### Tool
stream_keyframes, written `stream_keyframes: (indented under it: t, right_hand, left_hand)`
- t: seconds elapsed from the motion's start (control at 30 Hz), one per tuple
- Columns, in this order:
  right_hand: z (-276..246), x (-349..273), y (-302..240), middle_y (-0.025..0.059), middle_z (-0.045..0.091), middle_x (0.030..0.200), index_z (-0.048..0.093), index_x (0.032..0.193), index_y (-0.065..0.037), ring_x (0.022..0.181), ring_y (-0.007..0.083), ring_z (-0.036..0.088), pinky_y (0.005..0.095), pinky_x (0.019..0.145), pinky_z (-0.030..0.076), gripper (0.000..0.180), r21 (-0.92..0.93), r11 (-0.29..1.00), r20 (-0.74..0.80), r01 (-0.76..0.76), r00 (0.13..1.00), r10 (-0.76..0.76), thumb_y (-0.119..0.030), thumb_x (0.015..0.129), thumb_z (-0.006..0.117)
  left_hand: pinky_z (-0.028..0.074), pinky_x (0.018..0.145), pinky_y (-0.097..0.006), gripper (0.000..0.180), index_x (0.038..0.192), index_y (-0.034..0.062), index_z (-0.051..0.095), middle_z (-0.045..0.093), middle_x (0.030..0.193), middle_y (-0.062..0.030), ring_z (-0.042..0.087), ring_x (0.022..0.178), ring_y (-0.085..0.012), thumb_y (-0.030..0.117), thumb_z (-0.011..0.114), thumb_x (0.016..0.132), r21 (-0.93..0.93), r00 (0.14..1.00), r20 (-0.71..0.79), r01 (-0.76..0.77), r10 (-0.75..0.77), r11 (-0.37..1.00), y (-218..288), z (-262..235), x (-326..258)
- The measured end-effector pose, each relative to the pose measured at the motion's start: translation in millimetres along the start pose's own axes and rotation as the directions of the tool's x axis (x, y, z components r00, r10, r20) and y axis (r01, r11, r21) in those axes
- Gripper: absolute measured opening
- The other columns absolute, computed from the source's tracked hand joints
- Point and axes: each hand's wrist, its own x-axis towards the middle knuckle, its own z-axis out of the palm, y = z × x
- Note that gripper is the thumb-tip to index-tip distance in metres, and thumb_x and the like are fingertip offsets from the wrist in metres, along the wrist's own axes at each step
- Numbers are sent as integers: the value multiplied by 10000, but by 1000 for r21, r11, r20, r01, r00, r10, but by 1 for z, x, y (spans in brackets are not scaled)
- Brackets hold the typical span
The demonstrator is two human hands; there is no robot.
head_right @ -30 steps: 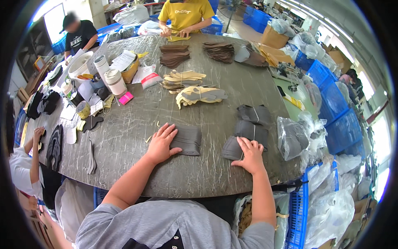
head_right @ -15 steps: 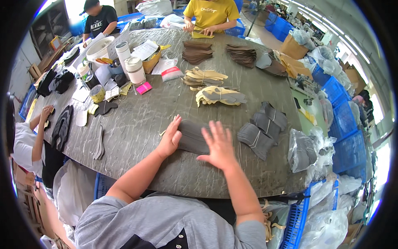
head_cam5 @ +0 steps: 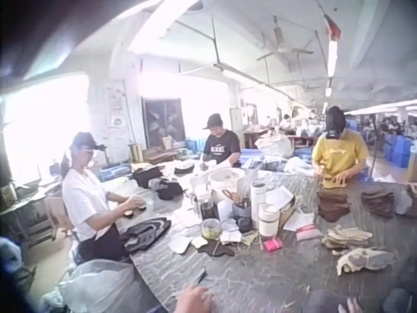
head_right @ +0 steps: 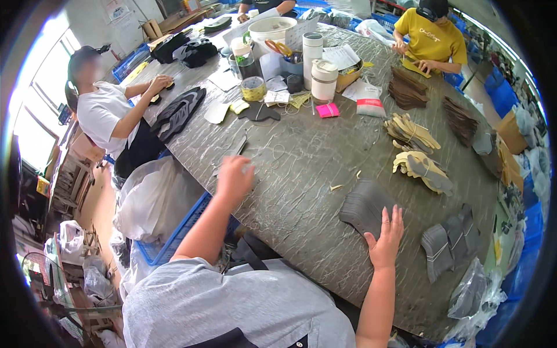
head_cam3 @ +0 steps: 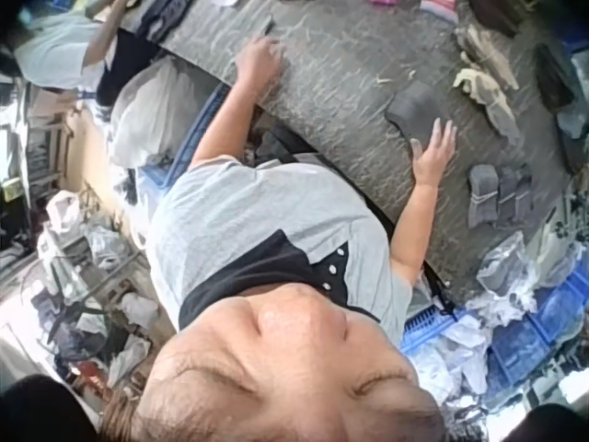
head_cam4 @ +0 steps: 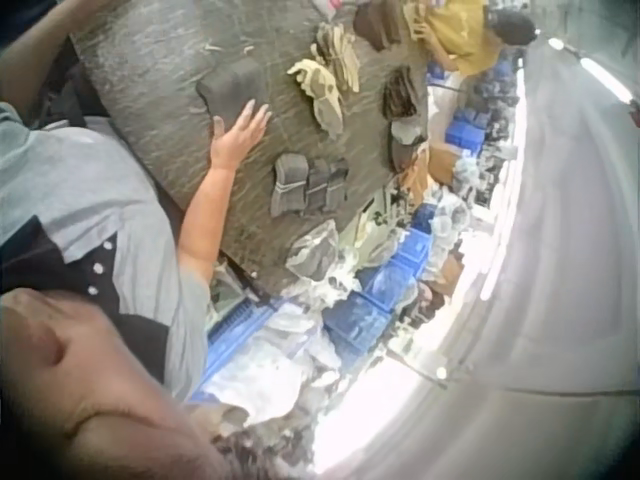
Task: The person unpacks a plastic bag containing grey shoe insoles and places them on a table. They then sort through stacks of grey and beige insoles, separating and organizing them by type and color. The person handles the insoles one by one, aligning them into neat piles.
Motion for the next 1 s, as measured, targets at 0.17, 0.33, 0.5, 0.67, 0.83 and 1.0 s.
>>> stream_keyframes:
  t: [0.17,0.33,0.5,0.67,0.83,1.0]
  right_hand:
    - [-2,0,-1,180,302,1538,394,1457,-83,1426,387,256,511,1139,222,862,-32,999,22,-27,999,27,-726,882,395]
    - [-4,2,-4,187,319,1527,403,1451,-84,1423,387,264,511,1136,227,843,-43,999,29,-31,999,32,-709,884,419]
    - [-5,1,-5,187,328,1523,407,1450,-92,1424,382,269,504,1135,235,813,-51,998,18,-34,999,35,-680,891,446]
    - [-3,-1,-2,181,329,1524,411,1447,-93,1423,385,272,497,1135,241,781,-56,998,12,-30,999,31,-645,898,478]
    - [-5,1,-5,185,347,1508,425,1434,-96,1404,398,296,515,1117,261,760,-29,999,-5,-16,1000,16,-568,862,591]
    - [-4,-1,-2,180,349,1508,430,1431,-103,1406,394,295,521,1115,261,751,-26,1000,-13,-15,1000,15,-565,862,594]
  left_hand:
    - [454,944,-442,261,947,20,680,640,1060,-173,577,1041,-360,228,704,791,301,978,197,11,-74,954,-41,-34,-4]
    - [475,904,-419,169,938,12,672,660,1009,-168,595,1017,-344,140,631,836,295,988,154,-66,21,953,-69,-13,-14]
    - [514,801,-403,196,998,-20,690,688,902,-204,668,860,-332,80,583,867,-20,988,-84,127,-128,992,-91,-8,-4]
    - [522,734,-342,243,1069,-21,693,702,878,-223,704,786,-287,115,587,898,-272,924,1,368,-383,889,-100,-15,3]
    - [513,816,-368,204,1023,-5,707,700,928,-187,666,859,-316,98,622,869,-171,975,-40,208,-218,963,-105,-4,-6]
    - [484,886,-407,174,972,18,708,669,1036,-141,591,989,-336,92,687,816,144,992,-25,-120,125,982,-73,-4,-17]
